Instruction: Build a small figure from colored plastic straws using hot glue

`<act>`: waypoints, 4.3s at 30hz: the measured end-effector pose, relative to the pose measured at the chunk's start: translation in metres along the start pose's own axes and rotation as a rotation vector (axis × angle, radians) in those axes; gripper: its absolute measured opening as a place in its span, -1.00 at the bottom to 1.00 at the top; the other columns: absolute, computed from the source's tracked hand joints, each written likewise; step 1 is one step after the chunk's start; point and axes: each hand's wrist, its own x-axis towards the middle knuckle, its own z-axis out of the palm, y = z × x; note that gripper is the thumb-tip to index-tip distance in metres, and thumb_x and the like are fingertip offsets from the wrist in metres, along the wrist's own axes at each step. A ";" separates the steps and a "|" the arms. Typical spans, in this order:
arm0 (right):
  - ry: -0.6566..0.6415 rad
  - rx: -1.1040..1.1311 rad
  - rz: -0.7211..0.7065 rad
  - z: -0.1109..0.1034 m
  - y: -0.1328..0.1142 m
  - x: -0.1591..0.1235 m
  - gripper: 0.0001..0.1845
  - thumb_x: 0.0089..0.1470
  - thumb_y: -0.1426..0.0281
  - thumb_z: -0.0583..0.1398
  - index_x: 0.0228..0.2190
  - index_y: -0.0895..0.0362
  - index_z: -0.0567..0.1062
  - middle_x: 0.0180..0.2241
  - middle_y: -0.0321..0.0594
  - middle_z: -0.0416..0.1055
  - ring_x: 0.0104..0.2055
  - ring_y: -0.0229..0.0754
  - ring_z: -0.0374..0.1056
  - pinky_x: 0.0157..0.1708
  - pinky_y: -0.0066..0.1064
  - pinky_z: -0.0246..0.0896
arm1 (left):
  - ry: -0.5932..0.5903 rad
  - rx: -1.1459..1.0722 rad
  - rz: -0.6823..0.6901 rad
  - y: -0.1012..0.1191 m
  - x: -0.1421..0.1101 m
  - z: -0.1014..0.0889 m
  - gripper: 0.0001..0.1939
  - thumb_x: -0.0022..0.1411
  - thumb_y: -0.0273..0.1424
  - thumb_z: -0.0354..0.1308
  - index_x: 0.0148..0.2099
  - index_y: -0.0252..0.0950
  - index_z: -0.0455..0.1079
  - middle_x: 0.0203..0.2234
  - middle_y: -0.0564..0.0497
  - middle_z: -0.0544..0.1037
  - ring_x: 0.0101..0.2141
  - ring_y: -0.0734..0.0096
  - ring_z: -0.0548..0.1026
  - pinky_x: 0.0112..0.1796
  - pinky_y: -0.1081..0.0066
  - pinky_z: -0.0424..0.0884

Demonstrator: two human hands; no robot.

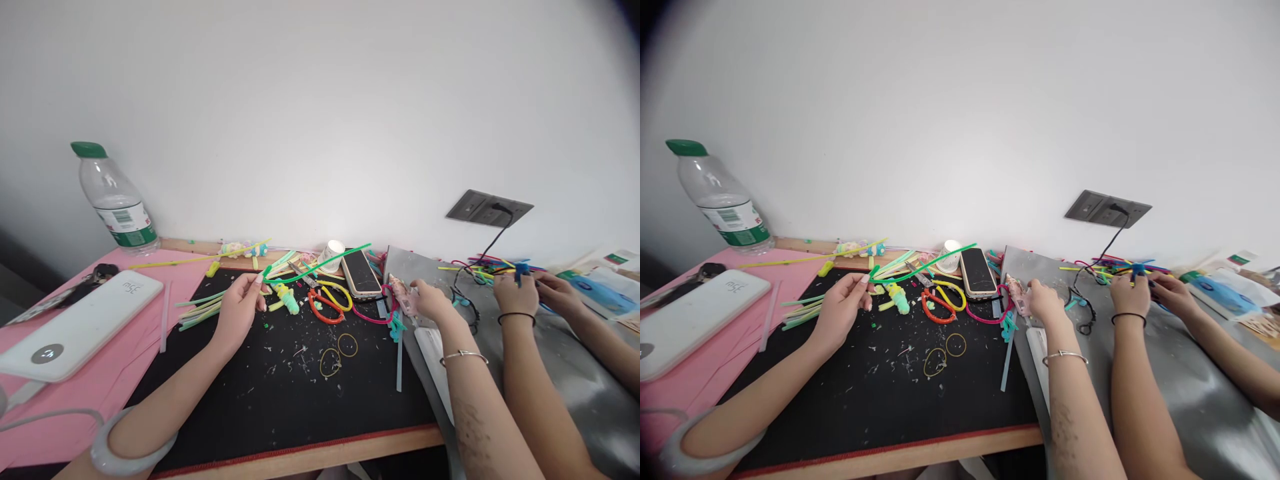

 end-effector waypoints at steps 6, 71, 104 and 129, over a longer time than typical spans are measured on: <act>-0.026 0.009 -0.179 -0.005 0.008 -0.003 -0.44 -0.14 0.57 0.15 -0.01 0.20 0.33 -0.24 -0.01 0.47 -0.23 -0.03 0.41 -0.31 -0.36 0.10 | -0.003 0.031 0.020 0.000 0.000 -0.001 -0.74 0.26 -0.17 0.00 -0.37 -0.22 0.20 -0.63 0.19 0.20 -0.65 0.53 0.19 -0.55 0.48 0.11; -0.172 1.296 -0.642 0.007 -0.164 -0.093 -0.69 0.01 0.39 0.20 -0.15 0.15 0.53 -0.61 -0.33 0.35 -0.59 -0.31 0.15 -0.59 -0.49 0.09 | -0.030 0.475 0.286 0.004 -0.012 0.014 -0.78 0.33 -0.36 -0.13 -0.41 -0.19 0.06 -0.69 0.19 0.22 -0.61 0.43 0.27 -0.46 0.42 0.17; -0.200 1.341 -0.663 0.007 -0.167 -0.094 -0.70 0.05 0.26 0.22 -0.19 0.14 0.55 -0.63 -0.35 0.28 -0.61 -0.33 0.09 -0.62 -0.49 0.03 | -0.036 0.511 0.304 0.009 -0.016 0.016 -0.78 0.33 -0.36 -0.14 -0.42 -0.19 0.06 -0.68 0.17 0.24 -0.60 0.40 0.28 -0.45 0.42 0.17; -0.212 1.331 -0.642 0.005 -0.165 -0.094 -0.63 0.07 0.25 0.20 -0.11 0.13 0.54 -0.59 -0.31 0.33 -0.61 -0.34 0.08 -0.63 -0.51 0.01 | -0.016 0.470 0.301 0.007 -0.014 0.014 -0.79 0.34 -0.35 -0.14 -0.39 -0.18 0.07 -0.68 0.18 0.22 -0.61 0.41 0.27 -0.47 0.42 0.16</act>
